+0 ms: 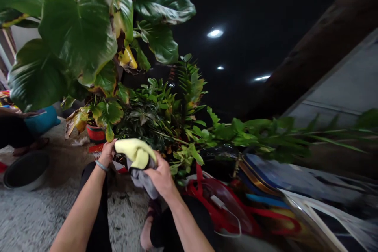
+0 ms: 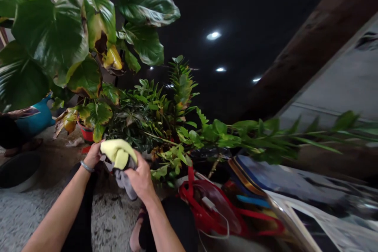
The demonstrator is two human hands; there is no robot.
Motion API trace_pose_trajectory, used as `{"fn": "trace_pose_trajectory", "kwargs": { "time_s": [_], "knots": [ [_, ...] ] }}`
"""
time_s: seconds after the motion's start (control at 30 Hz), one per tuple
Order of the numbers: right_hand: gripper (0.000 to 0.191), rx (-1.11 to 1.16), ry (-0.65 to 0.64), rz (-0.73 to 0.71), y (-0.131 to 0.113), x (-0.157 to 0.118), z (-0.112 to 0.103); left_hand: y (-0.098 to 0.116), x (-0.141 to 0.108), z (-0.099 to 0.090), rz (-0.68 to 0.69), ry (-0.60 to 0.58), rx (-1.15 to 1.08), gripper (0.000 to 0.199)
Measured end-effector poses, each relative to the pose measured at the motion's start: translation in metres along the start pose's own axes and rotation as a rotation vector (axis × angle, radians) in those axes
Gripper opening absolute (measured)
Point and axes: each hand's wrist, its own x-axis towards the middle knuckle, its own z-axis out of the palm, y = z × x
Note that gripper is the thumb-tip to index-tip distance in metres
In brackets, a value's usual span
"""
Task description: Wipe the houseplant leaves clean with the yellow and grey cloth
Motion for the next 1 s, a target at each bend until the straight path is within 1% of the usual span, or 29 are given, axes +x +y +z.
{"fn": "trace_pose_trajectory", "kwargs": {
  "time_s": [0.07, 0.1, 0.13, 0.17, 0.2, 0.27, 0.33, 0.4, 0.5, 0.57, 0.7, 0.8, 0.9, 0.93, 0.97, 1.0],
  "knots": [
    [0.055, 0.038, 0.237, -0.075, -0.012, 0.016, -0.009, 0.001, -0.002, 0.0, -0.021, 0.012, 0.034, 0.027],
    [0.055, 0.04, 0.339, -0.096, -0.015, 0.025, -0.01, 0.002, -0.002, 0.001, -0.034, 0.019, 0.054, 0.028],
    [0.056, 0.03, 0.405, -0.102, -0.014, 0.032, -0.01, 0.001, -0.003, 0.002, -0.046, 0.025, 0.068, 0.028],
    [0.057, 0.009, 0.419, -0.091, -0.01, 0.036, -0.008, 0.001, -0.004, 0.003, -0.051, 0.031, 0.074, 0.028],
    [0.056, -0.024, 0.38, -0.065, -0.003, 0.039, -0.004, 0.0, -0.004, 0.004, -0.051, 0.038, 0.075, 0.028],
    [0.056, -0.11, 0.206, 0.01, 0.016, 0.034, 0.007, -0.002, -0.004, 0.006, -0.039, 0.053, 0.067, 0.028],
    [0.059, -0.185, 0.049, 0.078, 0.034, 0.022, 0.018, -0.003, -0.003, 0.006, -0.031, 0.068, 0.059, 0.028],
    [0.063, -0.22, -0.023, 0.116, 0.048, 0.007, 0.025, -0.003, -0.002, 0.006, -0.026, 0.083, 0.048, 0.027],
    [0.064, -0.231, -0.09, 0.138, 0.055, -0.007, 0.028, -0.002, 0.0, 0.005, -0.026, 0.097, 0.035, 0.026],
    [0.062, -0.234, -0.115, 0.148, 0.054, -0.008, 0.026, -0.001, 0.0, 0.005, -0.03, 0.097, 0.034, 0.026],
    [0.063, -0.224, -0.116, 0.171, 0.055, -0.011, 0.025, -0.002, -0.002, 0.005, -0.026, 0.1, 0.042, 0.024],
    [0.061, -0.212, -0.129, 0.175, 0.059, -0.023, 0.025, -0.003, -0.001, 0.004, -0.03, 0.094, 0.06, 0.024],
    [0.058, -0.159, -0.184, 0.19, 0.057, -0.033, 0.02, -0.002, 0.0, 0.003, -0.039, 0.082, 0.081, 0.025],
    [0.058, -0.122, -0.182, 0.188, 0.054, -0.033, 0.016, -0.002, 0.0, 0.002, -0.043, 0.074, 0.089, 0.025],
    [0.057, -0.077, -0.149, 0.178, 0.05, -0.03, 0.011, -0.002, 0.0, 0.002, -0.045, 0.067, 0.097, 0.025],
    [0.057, -0.035, -0.08, 0.164, 0.045, -0.025, 0.005, -0.001, -0.001, 0.001, -0.048, 0.062, 0.106, 0.025]
  ]
}}
